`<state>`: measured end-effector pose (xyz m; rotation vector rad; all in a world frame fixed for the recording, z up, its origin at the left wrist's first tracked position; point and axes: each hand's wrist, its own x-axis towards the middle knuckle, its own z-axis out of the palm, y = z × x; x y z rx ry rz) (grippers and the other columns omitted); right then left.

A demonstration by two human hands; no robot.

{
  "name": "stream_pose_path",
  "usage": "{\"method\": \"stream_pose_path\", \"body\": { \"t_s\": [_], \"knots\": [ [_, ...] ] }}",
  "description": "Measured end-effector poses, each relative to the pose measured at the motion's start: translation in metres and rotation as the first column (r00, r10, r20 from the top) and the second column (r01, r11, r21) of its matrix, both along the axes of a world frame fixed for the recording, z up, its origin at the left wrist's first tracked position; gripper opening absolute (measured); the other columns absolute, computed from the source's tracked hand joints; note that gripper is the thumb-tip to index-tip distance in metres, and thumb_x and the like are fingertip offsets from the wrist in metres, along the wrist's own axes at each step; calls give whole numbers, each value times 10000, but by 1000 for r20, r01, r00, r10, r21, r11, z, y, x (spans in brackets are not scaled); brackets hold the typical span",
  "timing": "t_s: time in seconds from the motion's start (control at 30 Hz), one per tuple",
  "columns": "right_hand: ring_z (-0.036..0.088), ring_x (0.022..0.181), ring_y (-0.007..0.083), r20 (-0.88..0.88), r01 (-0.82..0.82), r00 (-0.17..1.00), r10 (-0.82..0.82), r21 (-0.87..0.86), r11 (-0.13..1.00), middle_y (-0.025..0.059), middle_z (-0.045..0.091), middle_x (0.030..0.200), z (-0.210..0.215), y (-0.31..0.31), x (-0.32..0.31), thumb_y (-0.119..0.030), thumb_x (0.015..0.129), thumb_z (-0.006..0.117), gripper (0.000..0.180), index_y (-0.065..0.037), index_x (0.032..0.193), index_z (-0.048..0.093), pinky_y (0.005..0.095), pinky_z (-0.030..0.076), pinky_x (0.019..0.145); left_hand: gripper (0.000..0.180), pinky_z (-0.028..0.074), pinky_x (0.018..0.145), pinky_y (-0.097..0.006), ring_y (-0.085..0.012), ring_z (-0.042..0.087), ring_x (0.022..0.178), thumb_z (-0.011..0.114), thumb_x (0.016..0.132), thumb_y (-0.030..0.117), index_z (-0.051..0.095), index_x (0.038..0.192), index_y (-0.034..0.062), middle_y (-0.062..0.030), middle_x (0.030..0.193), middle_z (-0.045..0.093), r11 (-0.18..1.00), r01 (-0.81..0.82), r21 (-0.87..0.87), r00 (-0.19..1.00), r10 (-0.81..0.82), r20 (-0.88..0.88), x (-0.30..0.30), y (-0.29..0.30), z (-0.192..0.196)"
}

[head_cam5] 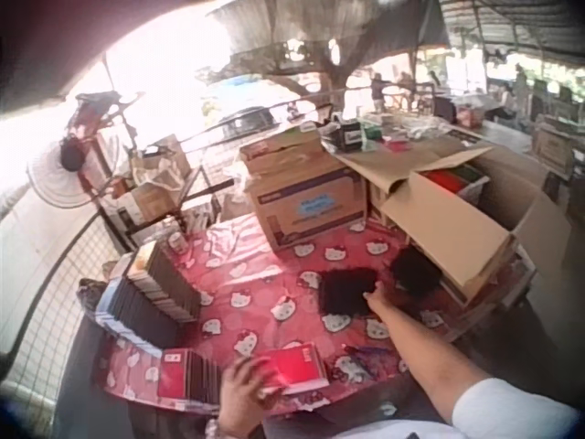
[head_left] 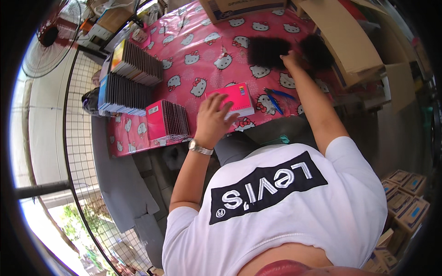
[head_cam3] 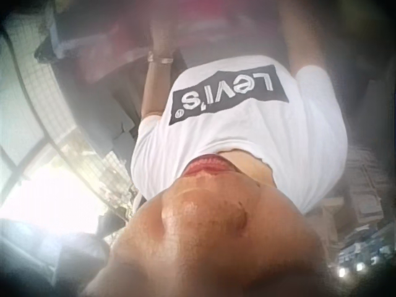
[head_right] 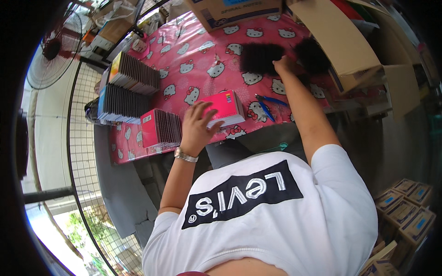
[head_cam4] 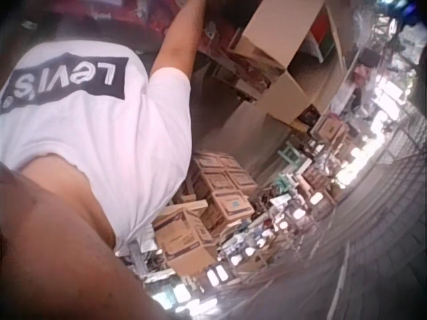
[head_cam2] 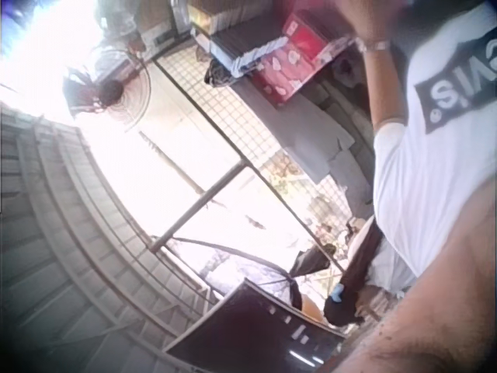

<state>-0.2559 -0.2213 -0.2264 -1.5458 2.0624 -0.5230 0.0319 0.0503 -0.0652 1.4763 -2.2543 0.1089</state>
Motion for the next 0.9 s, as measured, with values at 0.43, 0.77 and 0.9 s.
{"method": "stream_pose_path", "body": {
  "t_s": [0.43, 0.77, 0.9],
  "knots": [
    [643, 878, 150, 944, -34, 320, 81, -74, 997, 71, 622, 997, 71, 40, -17, 10, 891, 560, 383, -6, 1273, 564, 286, 540, 749, 201, 572, 745, -380, -270, 690, 885, 709, 832, 141, 721, 1025, 87, -69, 1015, 702, 891, 231, 391, 955, -285, 87, 1, -40, 8],
    [579, 765, 90, 971, -234, 221, 93, -39, 971, 19, 593, 938, 100, 146, 11, -69, 906, 528, 309, -45, 1204, 607, 229, 476, 650, 216, 580, 719, -369, -265, 695, 812, 686, 806, 101, 687, 1022, 95, -68, 979, 700, 905, 280, 320, 929, -340, 149, 5, -44, -3],
    [550, 674, 66, 958, -342, 270, 92, 6, 940, 16, 601, 911, 104, 182, 24, -106, 928, 506, 258, -41, 1148, 625, 227, 463, 604, 247, 578, 703, -363, -258, 691, 788, 686, 787, 86, 673, 1034, 78, -71, 953, 693, 938, 300, 173, 933, -326, 151, 6, -42, -4]
  ]
}}
